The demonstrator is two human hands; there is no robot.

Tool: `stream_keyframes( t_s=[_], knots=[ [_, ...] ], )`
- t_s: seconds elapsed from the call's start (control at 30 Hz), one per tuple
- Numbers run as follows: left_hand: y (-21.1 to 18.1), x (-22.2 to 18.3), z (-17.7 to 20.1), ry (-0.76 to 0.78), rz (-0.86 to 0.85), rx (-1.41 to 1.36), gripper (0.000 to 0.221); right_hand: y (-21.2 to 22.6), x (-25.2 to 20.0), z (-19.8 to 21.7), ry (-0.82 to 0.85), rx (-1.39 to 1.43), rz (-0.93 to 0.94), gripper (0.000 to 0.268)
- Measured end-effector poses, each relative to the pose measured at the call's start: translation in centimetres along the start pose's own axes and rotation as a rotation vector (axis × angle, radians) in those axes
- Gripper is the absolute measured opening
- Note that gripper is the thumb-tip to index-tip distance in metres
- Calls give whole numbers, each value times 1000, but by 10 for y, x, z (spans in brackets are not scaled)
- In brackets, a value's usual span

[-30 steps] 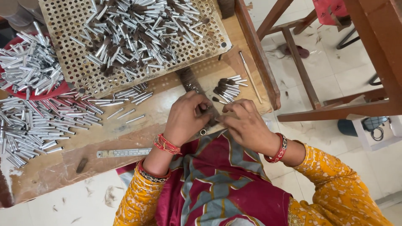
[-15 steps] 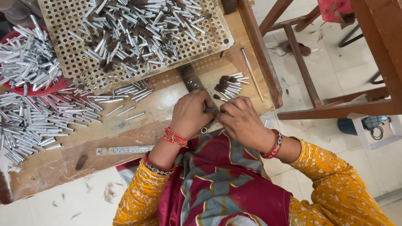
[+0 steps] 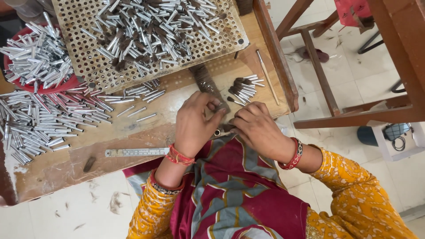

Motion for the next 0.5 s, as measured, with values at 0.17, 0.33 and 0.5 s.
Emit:
stream_keyframes(
  t_s=[0.17,0.33,0.5],
  knots=[
    [-1,-33,31,-124,15,-43,21,-4,-8,-9,4,-30,144,28],
    [9,-67,40,-173,138,-60,17,4,-14,-7,18,-172,349,36],
    [7,-89,24,-138,181,-79,16,3,-15,-9,15,-244,483,24]
  ],
)
Point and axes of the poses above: each hand's wrist, its own x-axis towards the middle knuckle, its own z-axis out of the back of the hand, y = z × x, the point moved 3 cm from there along x, towards the middle knuckle, and after that the axes turned 1 degree about -z, right-handed, at the moved point
